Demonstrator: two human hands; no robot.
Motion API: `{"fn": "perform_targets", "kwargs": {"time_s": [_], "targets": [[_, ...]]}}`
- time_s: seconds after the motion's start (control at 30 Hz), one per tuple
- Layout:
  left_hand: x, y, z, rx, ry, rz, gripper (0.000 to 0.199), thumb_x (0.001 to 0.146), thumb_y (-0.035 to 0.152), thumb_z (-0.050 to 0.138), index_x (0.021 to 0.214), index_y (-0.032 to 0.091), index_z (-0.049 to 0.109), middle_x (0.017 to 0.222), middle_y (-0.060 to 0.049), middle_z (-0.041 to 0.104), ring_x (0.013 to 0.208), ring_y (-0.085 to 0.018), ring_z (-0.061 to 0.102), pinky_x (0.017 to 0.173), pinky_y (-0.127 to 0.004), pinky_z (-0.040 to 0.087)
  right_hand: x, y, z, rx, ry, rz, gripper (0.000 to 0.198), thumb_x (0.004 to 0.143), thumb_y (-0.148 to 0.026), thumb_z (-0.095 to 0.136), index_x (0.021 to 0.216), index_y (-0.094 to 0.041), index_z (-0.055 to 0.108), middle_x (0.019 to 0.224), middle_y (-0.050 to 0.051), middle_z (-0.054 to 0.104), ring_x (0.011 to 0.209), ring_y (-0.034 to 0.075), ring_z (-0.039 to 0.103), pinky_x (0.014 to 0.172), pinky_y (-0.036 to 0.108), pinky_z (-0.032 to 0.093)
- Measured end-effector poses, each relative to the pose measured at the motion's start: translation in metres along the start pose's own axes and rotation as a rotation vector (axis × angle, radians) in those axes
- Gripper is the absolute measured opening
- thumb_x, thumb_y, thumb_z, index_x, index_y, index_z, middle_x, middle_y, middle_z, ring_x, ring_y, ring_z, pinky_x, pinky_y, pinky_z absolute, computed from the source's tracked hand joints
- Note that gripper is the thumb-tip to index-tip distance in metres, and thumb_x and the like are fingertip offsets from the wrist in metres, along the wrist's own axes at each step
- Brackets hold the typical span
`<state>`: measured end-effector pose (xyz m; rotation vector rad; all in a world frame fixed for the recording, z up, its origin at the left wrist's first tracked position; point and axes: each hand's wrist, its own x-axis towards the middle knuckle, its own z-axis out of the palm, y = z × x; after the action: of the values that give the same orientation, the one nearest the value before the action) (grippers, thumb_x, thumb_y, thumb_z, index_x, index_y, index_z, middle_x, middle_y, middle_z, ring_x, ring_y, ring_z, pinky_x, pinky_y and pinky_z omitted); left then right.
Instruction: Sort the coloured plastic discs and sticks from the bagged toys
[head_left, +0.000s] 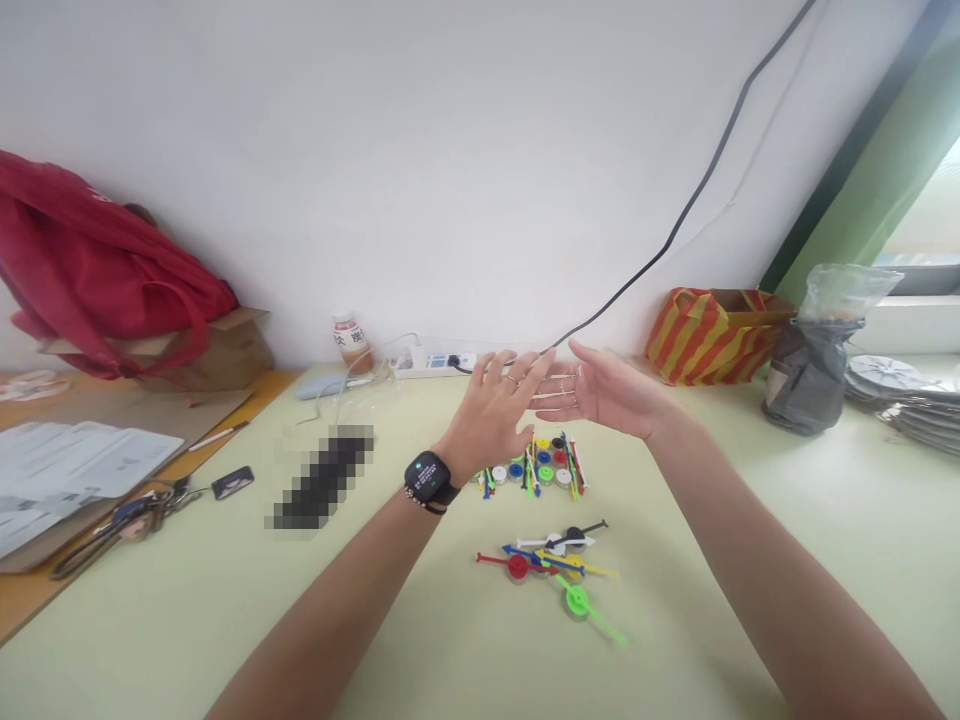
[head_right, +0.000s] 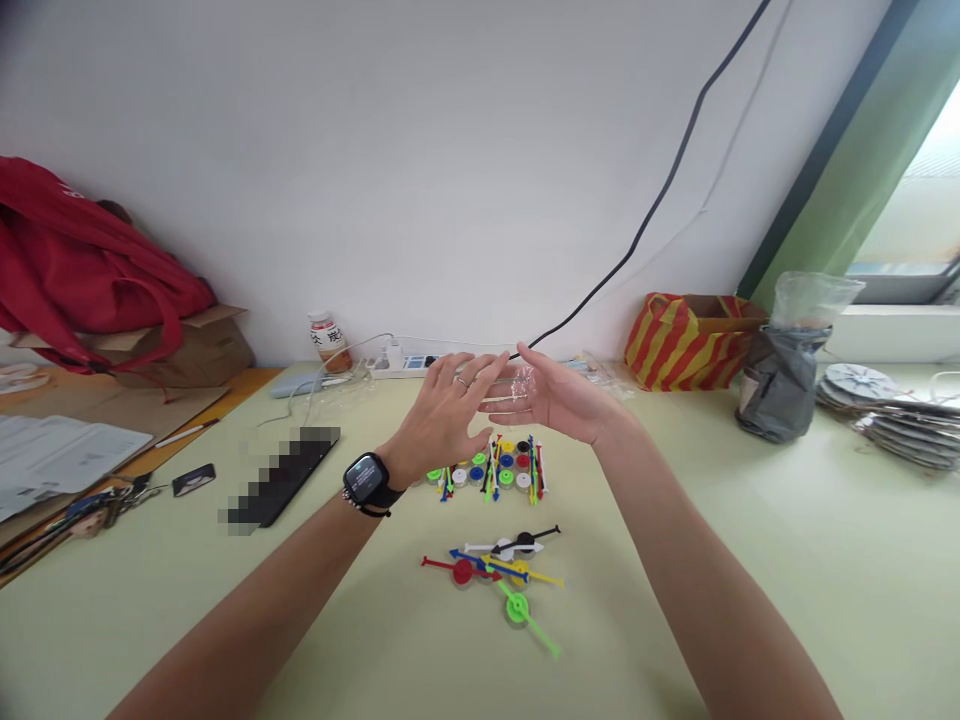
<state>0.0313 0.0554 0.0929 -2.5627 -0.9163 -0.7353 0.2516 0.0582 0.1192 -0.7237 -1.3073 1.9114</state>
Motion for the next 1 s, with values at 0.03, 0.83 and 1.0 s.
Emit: {"fn": "perform_targets", "kwargs": {"time_s": [0.03,0.83,1.0], "targets": [[0.000,-0.001,0.000,0.003,-0.011,-0.011,0.094,0.084,0.026,0.067,0.166,0.019,0.022,0.158,-0.014,0.044,0.139,-0.039,0.040,0.120,-0.054,0.024,-0.001,-0.001,-0.001,-0.034,0.013,-0.011,0.052,0.100,-0.062,0.053,0.124,-0.020,0.072,0.130,0.012,0.073,0.123,0.031,0.069,0.114,0.051,0.049],[-0.024,-0.096,-0.009,-0.454,-0.393,-0.403,0.102,0.084,0.069,0.068,0.166,0.030,0.022,0.130,-0.011,0.059,0.102,-0.028,0.060,0.087,-0.037,0.046,-0.017,-0.007,0.015,-1.171,0.026,-0.008,0.028,0.093,-0.048,0.064,0.093,-0.021,0.072,0.097,0.005,0.075,0.080,0.017,0.066,0.067,0.028,0.047],[-0.026,-0.101,-0.011,-0.637,-0.454,-0.444,0.099,0.085,0.069,0.066,0.165,0.030,0.023,0.128,-0.009,0.060,0.097,-0.023,0.060,0.084,-0.033,0.048,0.000,0.024,0.018,-1.403,-0.410,0.542,0.035,0.062,-0.038,0.088,0.090,-0.019,0.076,0.098,0.003,0.076,0.083,0.021,0.068,0.064,0.027,0.046]]}}
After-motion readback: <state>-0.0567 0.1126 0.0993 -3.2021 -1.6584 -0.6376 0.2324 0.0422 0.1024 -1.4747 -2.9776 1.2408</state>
